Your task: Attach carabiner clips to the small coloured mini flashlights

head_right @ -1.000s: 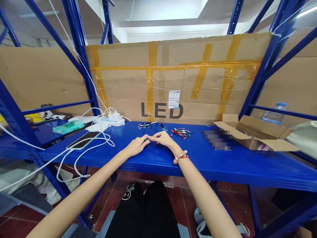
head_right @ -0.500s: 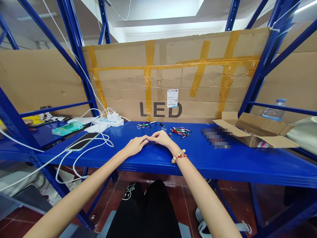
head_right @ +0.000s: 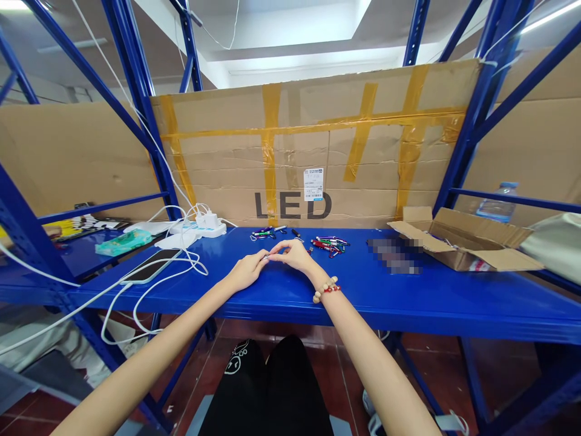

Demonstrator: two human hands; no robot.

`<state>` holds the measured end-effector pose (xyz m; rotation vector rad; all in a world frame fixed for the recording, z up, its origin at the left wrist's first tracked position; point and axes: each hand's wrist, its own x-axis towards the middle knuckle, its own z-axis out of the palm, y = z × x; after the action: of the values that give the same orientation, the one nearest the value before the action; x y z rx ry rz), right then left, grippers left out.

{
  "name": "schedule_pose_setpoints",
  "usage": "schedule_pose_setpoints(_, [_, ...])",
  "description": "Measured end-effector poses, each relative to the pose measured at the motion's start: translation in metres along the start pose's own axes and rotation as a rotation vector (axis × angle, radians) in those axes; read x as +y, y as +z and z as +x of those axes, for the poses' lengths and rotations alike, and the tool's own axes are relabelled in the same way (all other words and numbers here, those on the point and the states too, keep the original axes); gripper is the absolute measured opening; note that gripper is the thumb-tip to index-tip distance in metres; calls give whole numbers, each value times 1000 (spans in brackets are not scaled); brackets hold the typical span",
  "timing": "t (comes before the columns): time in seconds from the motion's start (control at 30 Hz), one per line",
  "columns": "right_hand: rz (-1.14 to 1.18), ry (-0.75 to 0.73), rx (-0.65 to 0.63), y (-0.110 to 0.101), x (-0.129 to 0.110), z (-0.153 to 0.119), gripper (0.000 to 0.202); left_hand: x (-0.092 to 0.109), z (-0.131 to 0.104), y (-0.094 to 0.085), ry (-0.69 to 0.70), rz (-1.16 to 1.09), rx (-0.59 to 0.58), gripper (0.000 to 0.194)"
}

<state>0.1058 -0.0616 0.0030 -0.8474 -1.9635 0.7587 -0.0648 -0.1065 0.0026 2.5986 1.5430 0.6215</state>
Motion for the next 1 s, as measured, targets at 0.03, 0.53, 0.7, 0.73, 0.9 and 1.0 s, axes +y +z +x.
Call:
schedule_pose_setpoints(0.03, [1,1,-3,0,0,0,34,0,0,0,2,-3,-4,24])
schedule_pose_setpoints(0.53, [7,26,-21,0,4,1,38,0,-1,1,16,3,-21,25])
schedule_pose_setpoints(0.7, [-21,22,0,-2,4,0,37,0,-1,1,18,5,-27,25])
schedule_pose_setpoints(0.73, [-26,20,3,-2,5,0,37,1,-1,0,19,4,-30,25])
schedule_pose_setpoints(0.9, [-54,19,1,-3,4,-1,38,2,-2,-1,40,0,-41,26])
schedule_pose_setpoints(1.0, [-69,22,-4,-3,3,-2,39,1,-3,-1,55,-3,-45,26])
